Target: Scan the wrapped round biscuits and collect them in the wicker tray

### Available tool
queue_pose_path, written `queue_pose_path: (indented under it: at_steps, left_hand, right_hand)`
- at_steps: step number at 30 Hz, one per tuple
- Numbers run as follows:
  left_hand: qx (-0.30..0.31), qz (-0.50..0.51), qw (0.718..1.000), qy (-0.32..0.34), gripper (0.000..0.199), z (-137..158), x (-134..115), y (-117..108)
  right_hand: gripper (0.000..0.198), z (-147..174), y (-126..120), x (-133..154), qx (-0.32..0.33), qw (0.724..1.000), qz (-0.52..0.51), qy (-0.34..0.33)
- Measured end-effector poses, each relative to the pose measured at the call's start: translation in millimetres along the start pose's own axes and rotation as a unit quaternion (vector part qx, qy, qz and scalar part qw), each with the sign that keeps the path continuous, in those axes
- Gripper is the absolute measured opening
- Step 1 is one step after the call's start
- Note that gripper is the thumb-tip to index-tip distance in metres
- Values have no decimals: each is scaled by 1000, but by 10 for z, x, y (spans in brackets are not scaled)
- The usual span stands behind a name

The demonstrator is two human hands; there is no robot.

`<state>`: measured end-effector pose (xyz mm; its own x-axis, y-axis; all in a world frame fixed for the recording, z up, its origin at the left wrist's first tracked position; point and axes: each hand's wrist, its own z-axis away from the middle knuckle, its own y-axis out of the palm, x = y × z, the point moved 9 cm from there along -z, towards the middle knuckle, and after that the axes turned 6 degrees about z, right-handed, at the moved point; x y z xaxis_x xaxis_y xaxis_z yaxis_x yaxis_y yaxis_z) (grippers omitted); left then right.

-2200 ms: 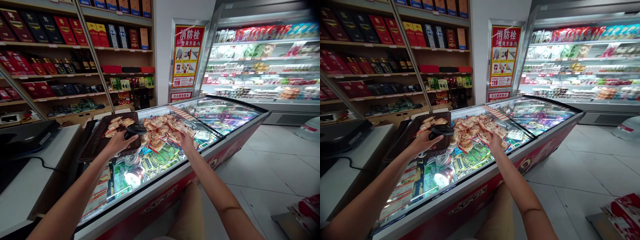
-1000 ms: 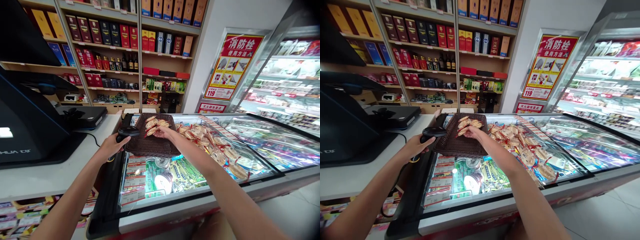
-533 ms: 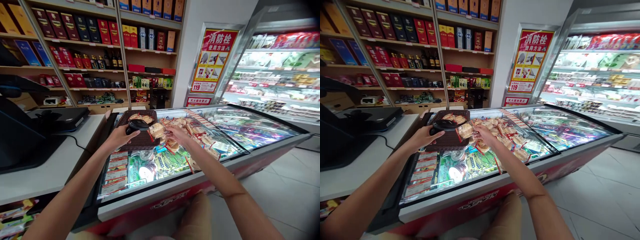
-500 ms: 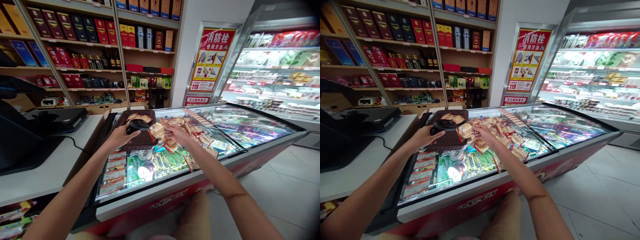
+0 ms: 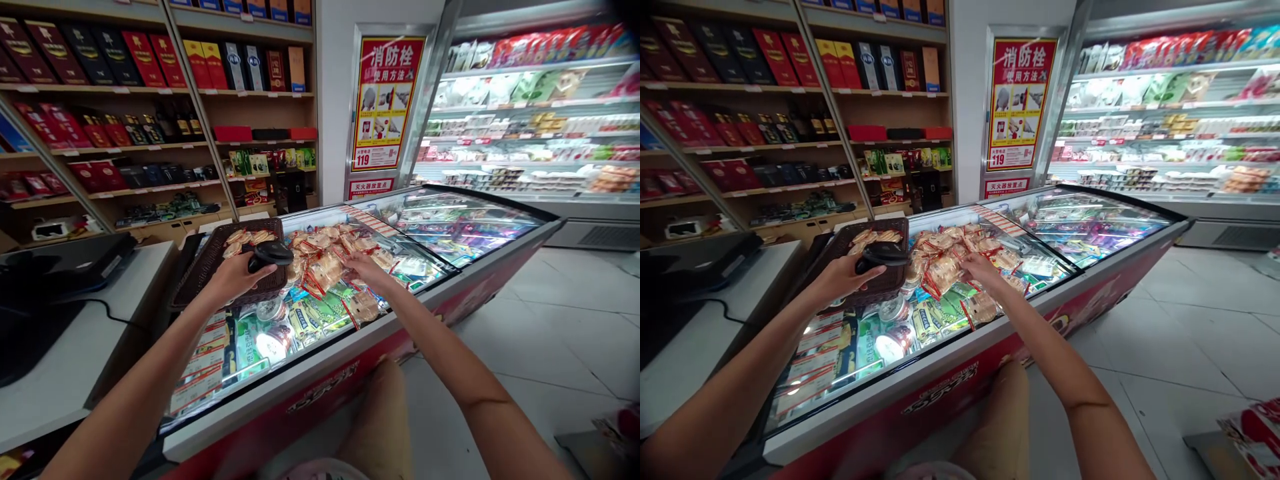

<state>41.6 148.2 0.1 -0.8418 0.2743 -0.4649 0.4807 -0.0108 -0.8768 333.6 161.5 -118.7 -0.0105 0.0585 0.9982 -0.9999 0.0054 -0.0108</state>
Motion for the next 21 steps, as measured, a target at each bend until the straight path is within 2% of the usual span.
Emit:
queue_pose_path:
  at_steps: [3, 6, 8, 10, 12, 14, 18, 20, 21]
  left_hand:
    - [-12, 3, 1000, -22, 57, -4, 156, -42]
    - [-22, 20, 999, -43, 58, -15, 315, -56]
    - [-26, 26, 998, -50, 59, -16, 399, -66]
    - [-31, 31, 997, -63, 60, 2, 501, -102]
    - [-40, 39, 995, -82, 60, 38, 637, -170]
    - [-52, 47, 992, -101, 60, 86, 803, -264]
    - [-80, 53, 986, -136, 63, 190, 1199, -482]
    - [-93, 56, 983, -151, 63, 240, 1393, -582]
    - [-99, 59, 981, -156, 63, 265, 1482, -627]
  right_hand:
    - [20, 49, -190, -286, 12, 998, 58, 34]
    - [17, 62, -371, -412, -44, 984, 171, 31]
    - [13, 51, -423, -313, -99, 949, 298, -16]
    - [8, 26, -356, -131, -140, 897, 412, -76]
    - [12, -40, -182, 30, -155, 861, 469, -118]
    - [15, -162, 99, 157, -136, 857, 476, -145]
    - [7, -502, 900, 370, -75, 883, 425, -186]
    - [9, -717, 1344, 414, -41, 911, 371, -177]
    - [14, -840, 1559, 392, -17, 935, 320, -151]
